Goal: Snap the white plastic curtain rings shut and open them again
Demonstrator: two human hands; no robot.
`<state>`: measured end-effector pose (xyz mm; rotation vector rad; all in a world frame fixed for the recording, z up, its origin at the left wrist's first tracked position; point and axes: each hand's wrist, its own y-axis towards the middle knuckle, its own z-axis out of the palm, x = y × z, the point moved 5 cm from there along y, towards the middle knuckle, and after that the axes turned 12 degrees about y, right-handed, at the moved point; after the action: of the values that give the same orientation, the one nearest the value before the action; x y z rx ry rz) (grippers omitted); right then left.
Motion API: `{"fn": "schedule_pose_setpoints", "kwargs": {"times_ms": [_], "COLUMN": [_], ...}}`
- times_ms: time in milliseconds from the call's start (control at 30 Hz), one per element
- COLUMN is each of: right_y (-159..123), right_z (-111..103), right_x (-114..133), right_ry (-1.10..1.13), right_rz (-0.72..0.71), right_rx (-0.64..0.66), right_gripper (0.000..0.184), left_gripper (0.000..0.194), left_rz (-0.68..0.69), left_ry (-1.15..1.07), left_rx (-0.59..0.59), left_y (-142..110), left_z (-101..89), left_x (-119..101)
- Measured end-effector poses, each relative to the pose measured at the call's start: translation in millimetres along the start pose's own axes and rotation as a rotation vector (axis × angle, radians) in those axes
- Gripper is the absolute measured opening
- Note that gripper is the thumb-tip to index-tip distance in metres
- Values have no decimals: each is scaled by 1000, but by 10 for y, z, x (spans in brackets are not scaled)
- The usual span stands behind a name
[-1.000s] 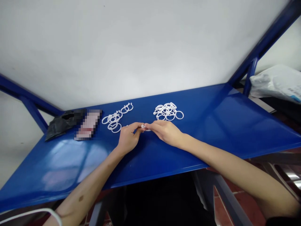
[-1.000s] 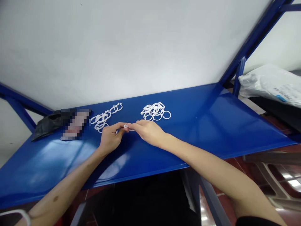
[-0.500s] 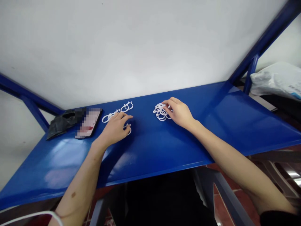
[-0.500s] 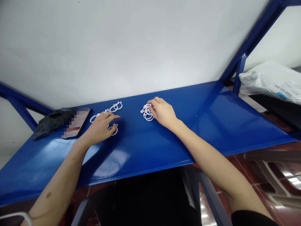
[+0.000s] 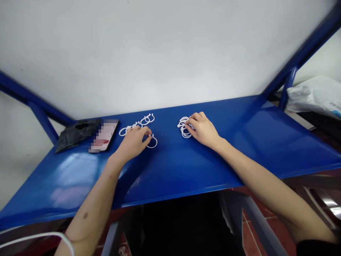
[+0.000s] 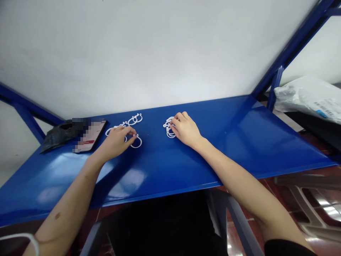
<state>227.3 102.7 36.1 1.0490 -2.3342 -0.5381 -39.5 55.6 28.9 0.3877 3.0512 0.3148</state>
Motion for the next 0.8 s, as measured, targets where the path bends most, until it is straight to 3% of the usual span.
{"fn": "schedule_pose_setpoints", "kwargs": {"times_ms": [300,567,800], "right_y": [-19,-87,-134], "right_z": [-70,86,114], "right_x": [246,550,607], "right_ry": [104,484,653], "right_rz": [-51,-41,60], "right_rx": [-74,114,98], "right_gripper": [24,28,35], "left_gripper": [13,19,18], "left_rz": [-36,-118,-206], "left_ry": [-300,-556,-573], "left_rx": [-182,-232,-397], "left_y": [-9,-65,-123], "left_z": [-120,-143,-194], "left_x": [-285,-520,-545]}}
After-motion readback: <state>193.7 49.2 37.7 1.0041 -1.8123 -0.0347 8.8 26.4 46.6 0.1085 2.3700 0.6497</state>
